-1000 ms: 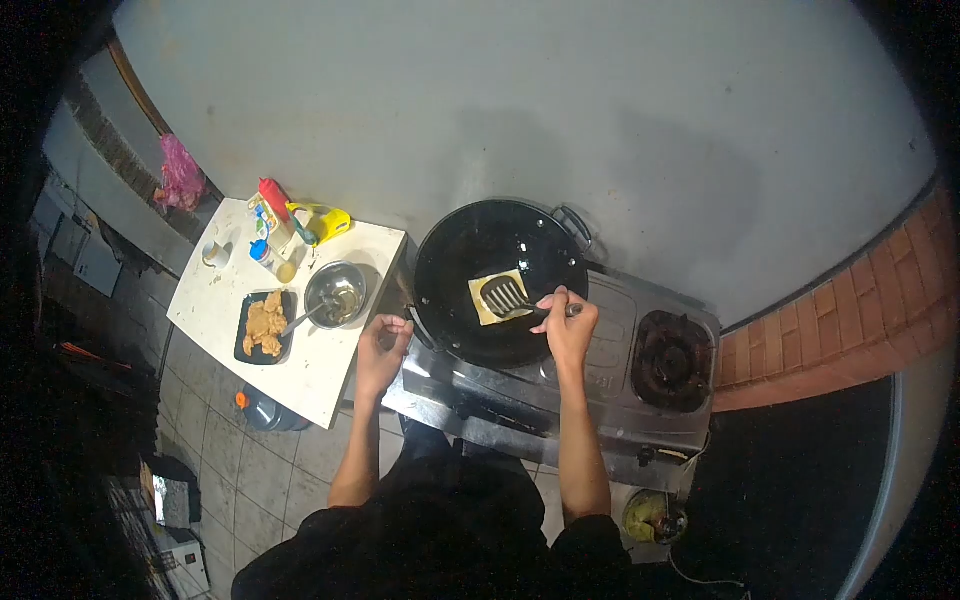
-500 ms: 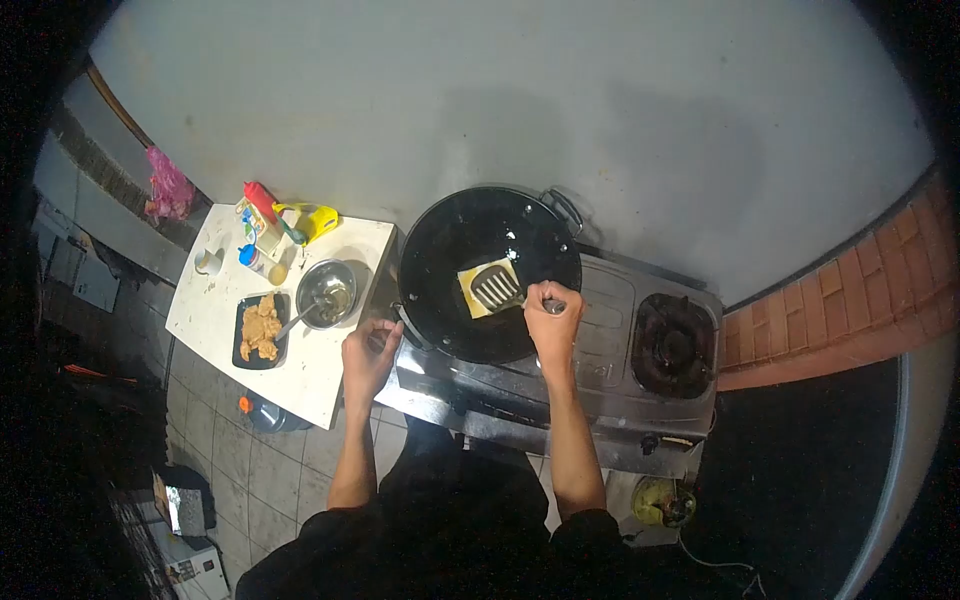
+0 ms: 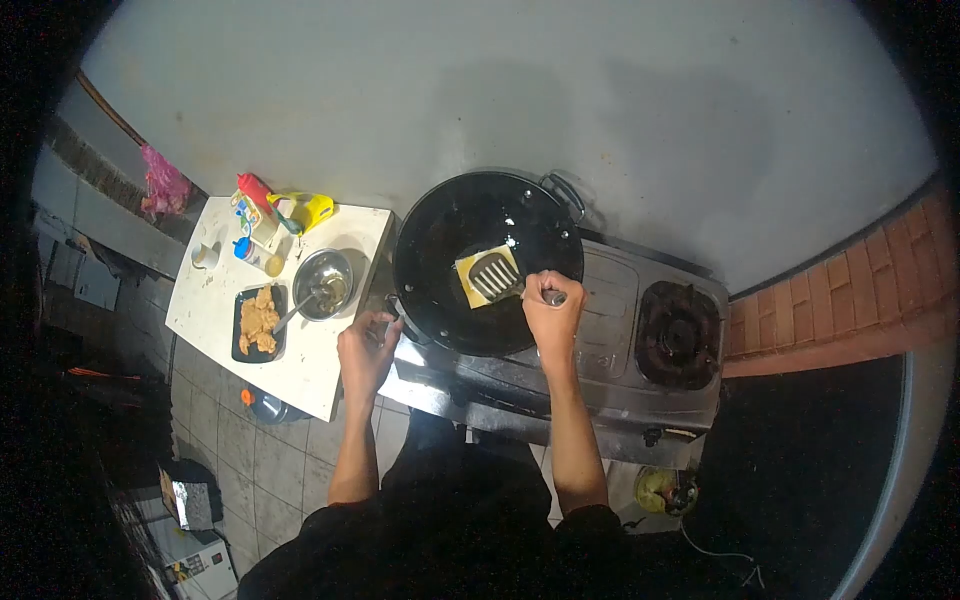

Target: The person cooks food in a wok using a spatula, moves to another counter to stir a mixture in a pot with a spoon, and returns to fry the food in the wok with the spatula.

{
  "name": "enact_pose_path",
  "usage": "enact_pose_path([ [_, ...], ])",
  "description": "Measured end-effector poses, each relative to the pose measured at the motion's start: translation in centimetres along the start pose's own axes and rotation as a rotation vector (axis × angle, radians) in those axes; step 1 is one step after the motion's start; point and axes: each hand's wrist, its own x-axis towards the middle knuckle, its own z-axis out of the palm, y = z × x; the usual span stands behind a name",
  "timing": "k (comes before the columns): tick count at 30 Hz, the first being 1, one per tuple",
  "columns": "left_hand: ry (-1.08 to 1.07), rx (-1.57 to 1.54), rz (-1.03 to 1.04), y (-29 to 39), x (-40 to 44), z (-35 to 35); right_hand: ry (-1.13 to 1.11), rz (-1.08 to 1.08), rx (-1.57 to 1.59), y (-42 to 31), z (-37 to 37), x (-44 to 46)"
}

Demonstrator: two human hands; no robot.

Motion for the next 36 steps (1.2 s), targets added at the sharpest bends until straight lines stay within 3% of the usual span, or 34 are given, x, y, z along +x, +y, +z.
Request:
enact_pose_path([
  [36, 0.014, -0.074, -0.031, -0.51, -0.22, 0.31, -0.005, -0.05, 0.009, -0.04, -0.06, 0.3],
])
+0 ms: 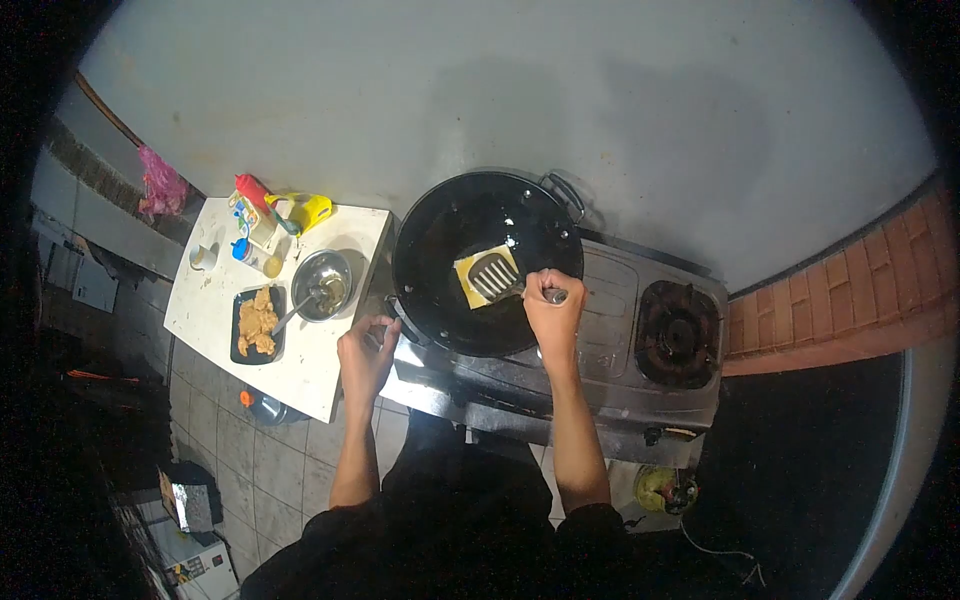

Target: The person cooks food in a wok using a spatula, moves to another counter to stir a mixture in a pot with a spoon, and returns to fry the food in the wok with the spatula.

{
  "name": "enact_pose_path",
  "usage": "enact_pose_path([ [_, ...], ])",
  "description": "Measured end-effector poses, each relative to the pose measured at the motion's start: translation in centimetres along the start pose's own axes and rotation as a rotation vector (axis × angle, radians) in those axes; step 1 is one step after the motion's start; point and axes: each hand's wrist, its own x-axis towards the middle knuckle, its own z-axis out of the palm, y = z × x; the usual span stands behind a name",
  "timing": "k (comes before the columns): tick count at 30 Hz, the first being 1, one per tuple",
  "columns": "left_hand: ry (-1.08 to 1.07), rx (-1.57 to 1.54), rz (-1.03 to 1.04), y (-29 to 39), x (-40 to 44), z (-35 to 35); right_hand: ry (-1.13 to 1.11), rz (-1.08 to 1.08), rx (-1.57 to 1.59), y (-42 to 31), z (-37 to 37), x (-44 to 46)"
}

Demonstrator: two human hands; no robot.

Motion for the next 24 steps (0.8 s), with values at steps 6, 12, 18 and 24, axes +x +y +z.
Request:
enact_pose_path([
  [6, -0.013, -0.022, 0.001, 0.2, 0.0, -0.1, -0.024, 0.036, 0.004, 0.6, -0.3, 0.5],
  [12, -0.049, -0.028, -0.029, 0.9, 0.1, -0.7, -0.057, 0.198, 0.266, -0.7, -1.1, 1.0],
  [18, -0.087, -0.087, 0.01, -0.5, 0.6, -0.9, -0.047, 0.163, 0.258, -2.1, -1.1, 1.5],
  [24, -0.137, -0.149, -0.01, -1.1, 1.2, -1.7, -0.011, 0.108, 0.133, -4.2, -2.4, 2.0],
])
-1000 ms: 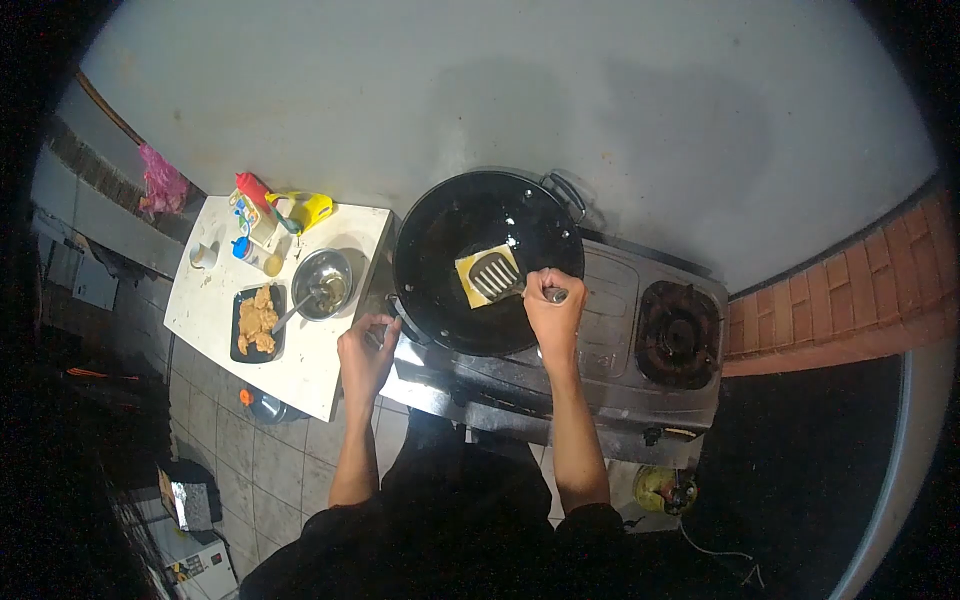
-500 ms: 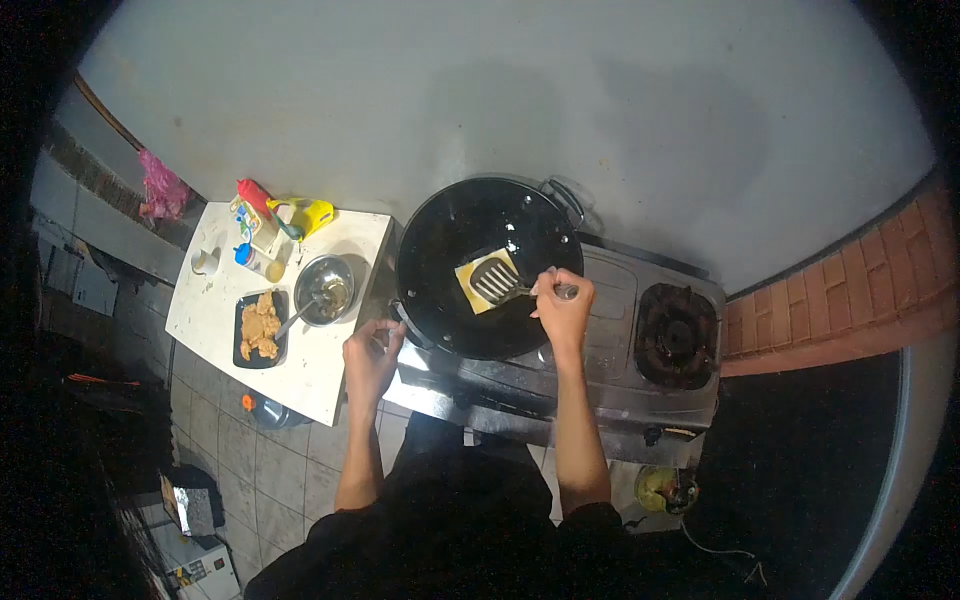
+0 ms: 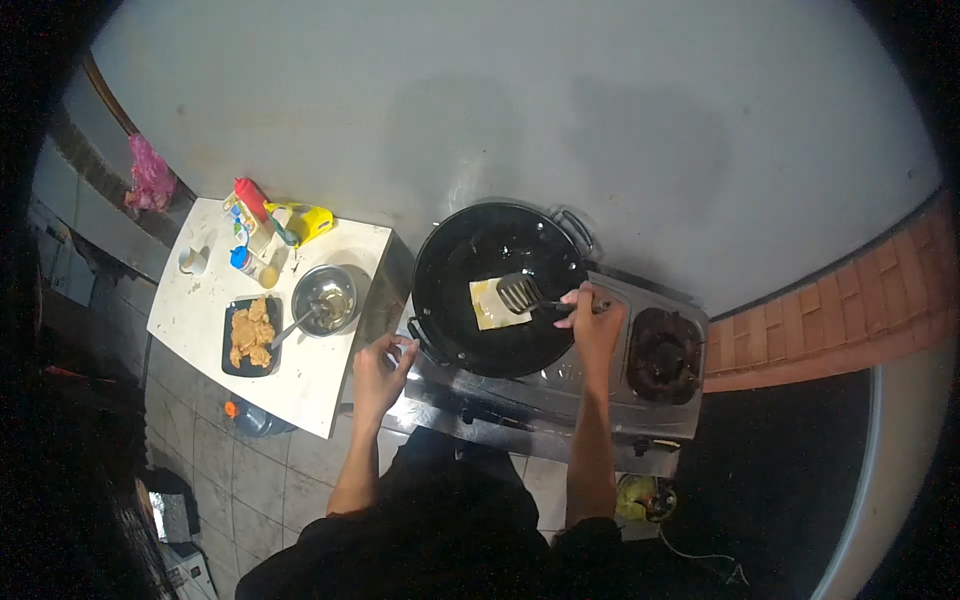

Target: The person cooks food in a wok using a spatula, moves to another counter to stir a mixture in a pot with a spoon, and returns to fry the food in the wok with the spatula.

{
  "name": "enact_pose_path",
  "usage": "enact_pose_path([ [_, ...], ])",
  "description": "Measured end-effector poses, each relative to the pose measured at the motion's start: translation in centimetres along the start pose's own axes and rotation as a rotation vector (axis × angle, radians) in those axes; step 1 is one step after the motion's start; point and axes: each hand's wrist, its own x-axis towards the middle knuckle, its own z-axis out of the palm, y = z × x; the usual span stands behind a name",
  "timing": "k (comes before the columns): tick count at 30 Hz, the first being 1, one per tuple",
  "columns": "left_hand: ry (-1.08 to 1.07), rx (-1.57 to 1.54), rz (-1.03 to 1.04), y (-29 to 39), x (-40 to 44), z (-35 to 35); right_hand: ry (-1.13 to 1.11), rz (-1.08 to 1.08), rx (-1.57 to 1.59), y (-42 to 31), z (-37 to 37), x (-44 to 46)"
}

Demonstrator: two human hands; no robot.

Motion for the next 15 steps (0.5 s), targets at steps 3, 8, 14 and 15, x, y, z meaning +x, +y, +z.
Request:
enact_pose_path([
  [3, -0.075, 0.005, -0.032, 0.2, 0.2, -0.6, -0.018, -0.008, -0.174, -1.2, -0.8, 0.1],
  [8, -0.147, -0.043, -0.023, -0.6, 0.4, -0.5, -0.098, -0.265, -0.68, -3.6, -0.4, -0.2],
  [14, -0.188, -0.032, 0.017, -0.9, 0.7, -0.3, -0.212, -0.374, -0.84, -3.2, 1.3, 0.6],
  [15, -0.188, -0.016, 0.027, -0.9, 0.9, -0.3, -0.202, -0.375, -0.833, -3.2, 1.4, 0.8],
])
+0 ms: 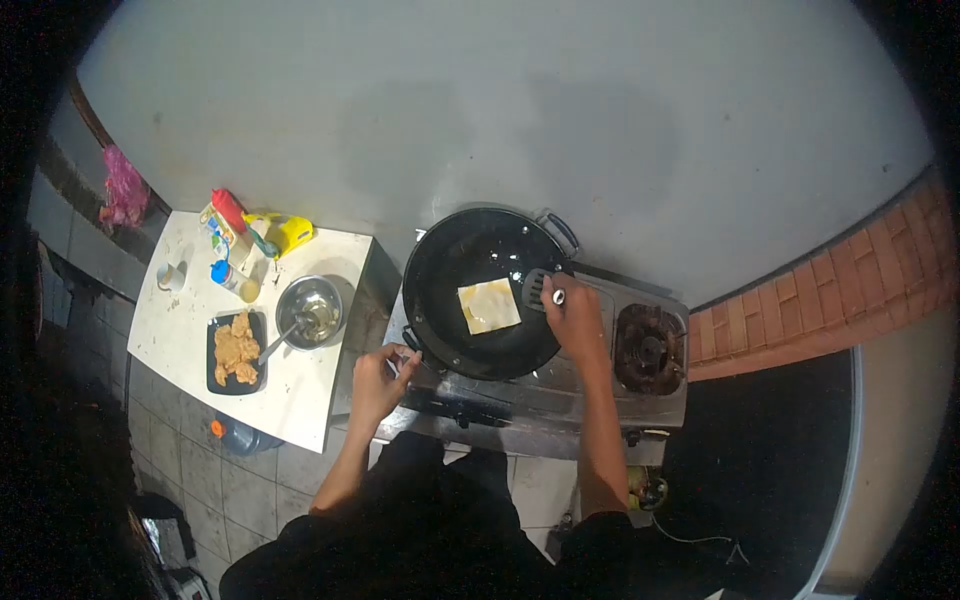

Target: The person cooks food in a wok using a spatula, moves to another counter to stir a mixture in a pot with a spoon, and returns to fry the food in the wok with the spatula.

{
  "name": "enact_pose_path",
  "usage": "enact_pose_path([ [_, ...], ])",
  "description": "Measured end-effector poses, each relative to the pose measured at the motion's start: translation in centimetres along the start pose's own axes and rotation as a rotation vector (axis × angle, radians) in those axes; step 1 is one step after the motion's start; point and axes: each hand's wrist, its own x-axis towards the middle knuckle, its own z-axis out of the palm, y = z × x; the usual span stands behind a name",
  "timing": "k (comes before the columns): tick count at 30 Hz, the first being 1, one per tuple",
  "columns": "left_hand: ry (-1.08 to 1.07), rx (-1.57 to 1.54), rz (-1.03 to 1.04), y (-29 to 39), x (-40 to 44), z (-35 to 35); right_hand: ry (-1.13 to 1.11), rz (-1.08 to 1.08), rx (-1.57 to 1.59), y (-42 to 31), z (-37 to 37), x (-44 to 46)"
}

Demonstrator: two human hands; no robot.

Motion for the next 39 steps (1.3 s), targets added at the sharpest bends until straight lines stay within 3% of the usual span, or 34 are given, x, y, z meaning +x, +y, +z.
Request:
enact_pose_path([
  [14, 0.017, -0.015, 0.027, 0.0, 0.7, 0.0, -0.22, 0.217, 0.539, 4.9, 0.3, 0.6],
  [20, -0.009, -0.026, 0.014, -0.4, 0.9, 0.1, -0.145, 0.377, 0.708, 5.4, 0.9, -1.0],
  [24, -0.009, -0.018, 0.027, -0.1, 1.0, -0.1, -0.165, 0.349, 0.743, 5.7, 1.2, -1.8],
  [29, -0.029, -0.018, -0.011, 0.2, 0.9, -0.3, 0.004, 0.384, 0.852, 5.9, 2.3, -2.7],
  [33, -0.034, -0.011, -0.004, 0.0, 0.9, -0.2, -0.041, 0.357, 0.894, 5.8, 3.4, -3.6],
  [35, -0.028, -0.006, 0.006, 0.0, 0.8, -0.2, 0.041, 0.381, 0.917, 6.2, 3.5, -3.7],
  [39, -0.022, 0.029, 0.02, 0.4, 0.8, -0.4, -0.072, 0.336, 0.895, 5.4, 3.9, -4.6],
])
